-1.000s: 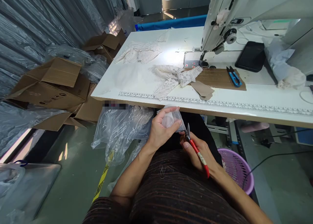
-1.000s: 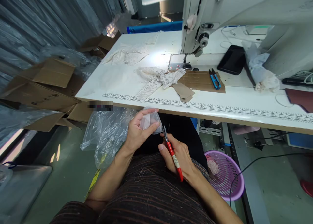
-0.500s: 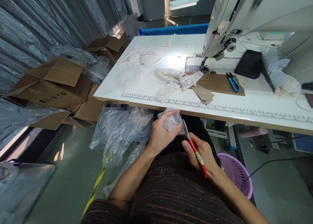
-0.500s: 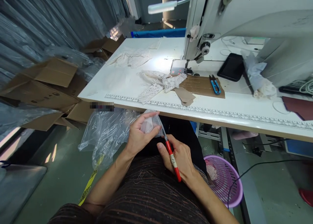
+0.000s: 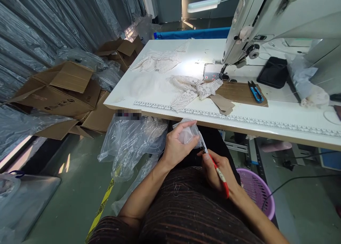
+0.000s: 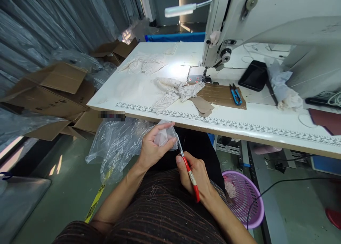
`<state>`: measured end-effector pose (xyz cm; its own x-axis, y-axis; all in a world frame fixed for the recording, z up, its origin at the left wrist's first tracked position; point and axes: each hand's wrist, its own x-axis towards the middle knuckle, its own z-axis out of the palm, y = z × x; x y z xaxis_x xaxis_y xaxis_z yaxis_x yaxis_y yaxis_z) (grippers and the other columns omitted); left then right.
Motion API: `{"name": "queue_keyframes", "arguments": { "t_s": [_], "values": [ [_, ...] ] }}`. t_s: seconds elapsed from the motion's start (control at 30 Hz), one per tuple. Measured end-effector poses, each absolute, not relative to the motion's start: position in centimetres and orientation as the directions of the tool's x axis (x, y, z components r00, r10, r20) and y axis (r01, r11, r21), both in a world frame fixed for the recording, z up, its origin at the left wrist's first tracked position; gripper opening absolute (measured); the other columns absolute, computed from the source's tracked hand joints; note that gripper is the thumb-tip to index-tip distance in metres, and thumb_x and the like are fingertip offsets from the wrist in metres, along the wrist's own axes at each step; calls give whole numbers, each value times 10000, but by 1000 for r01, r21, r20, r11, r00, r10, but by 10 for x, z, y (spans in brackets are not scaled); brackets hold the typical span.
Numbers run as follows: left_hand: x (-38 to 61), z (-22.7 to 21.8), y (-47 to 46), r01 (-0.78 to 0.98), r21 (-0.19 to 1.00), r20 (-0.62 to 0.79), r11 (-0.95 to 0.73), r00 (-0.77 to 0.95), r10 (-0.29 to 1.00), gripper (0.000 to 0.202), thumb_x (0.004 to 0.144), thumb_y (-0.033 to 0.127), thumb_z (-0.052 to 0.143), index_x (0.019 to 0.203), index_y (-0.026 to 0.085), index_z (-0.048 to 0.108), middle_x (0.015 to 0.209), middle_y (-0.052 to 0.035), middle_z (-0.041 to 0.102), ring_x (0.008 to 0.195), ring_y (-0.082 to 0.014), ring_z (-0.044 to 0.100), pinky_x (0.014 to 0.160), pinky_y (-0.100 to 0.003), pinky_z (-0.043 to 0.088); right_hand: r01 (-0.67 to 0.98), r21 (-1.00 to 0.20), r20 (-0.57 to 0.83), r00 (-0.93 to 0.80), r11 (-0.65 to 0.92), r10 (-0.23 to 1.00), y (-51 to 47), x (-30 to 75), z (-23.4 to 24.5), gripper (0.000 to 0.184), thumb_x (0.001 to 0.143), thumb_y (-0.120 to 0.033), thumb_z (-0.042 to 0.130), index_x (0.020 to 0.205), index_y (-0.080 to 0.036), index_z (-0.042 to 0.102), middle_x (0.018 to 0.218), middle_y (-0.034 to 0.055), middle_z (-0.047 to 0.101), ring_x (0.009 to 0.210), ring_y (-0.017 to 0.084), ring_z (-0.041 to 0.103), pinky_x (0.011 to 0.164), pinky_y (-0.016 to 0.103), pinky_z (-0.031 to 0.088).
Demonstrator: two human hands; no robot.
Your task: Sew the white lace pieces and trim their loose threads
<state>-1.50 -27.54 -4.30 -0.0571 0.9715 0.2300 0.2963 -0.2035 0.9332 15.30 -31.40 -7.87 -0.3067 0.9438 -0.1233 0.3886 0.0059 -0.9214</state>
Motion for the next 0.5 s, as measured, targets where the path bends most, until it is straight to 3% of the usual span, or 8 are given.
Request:
{"name": "queue_keyframes", "arguments": {
  "t_s": [0.17,0.27,0.33,0.43,0.5],
  "values": [
    [-16,-45,-276,319,923,239,-217,-30,971,413,795,184,728,1200,206,647,1229,-73,701,1123,-220,660,967,-335,516,439,-898,-145,-366,33,919,-307,155,-76,442,972,-547,381,996,-184,632,592,-27,516,506,135,487,501,246,355],
    [-16,-50,-276,299,930,231,-216,-18,973,474,791,189,733,1248,219,613,1254,-81,686,1072,-212,679,946,-334,529,455,-890,-128,-318,33,939,-308,150,-78,502,974,-572,355,831,-178,631,553,-23,495,481,126,467,485,246,349],
    [-16,-54,-277,251,947,207,-199,-8,978,545,788,195,739,1302,232,562,1302,-97,657,944,-182,710,920,-335,543,463,-886,-104,-259,29,960,-310,149,-77,556,981,-579,321,754,-172,625,513,-23,464,454,120,439,463,247,336],
    [-17,-59,-280,160,974,159,-158,7,987,643,786,193,742,1368,242,475,1376,-131,599,783,-136,710,883,-340,559,559,-823,38,-126,102,991,-307,162,-64,579,969,-587,331,858,-151,696,479,-21,474,413,119,434,441,250,326],
    [-19,-60,-282,114,984,134,-134,7,991,676,775,200,754,1381,239,456,1402,-142,574,799,-145,712,896,-353,557,742,-651,243,2,161,970,-294,183,-47,589,917,-634,399,1004,-155,730,441,-24,465,389,132,434,450,264,330]
  ]
}}
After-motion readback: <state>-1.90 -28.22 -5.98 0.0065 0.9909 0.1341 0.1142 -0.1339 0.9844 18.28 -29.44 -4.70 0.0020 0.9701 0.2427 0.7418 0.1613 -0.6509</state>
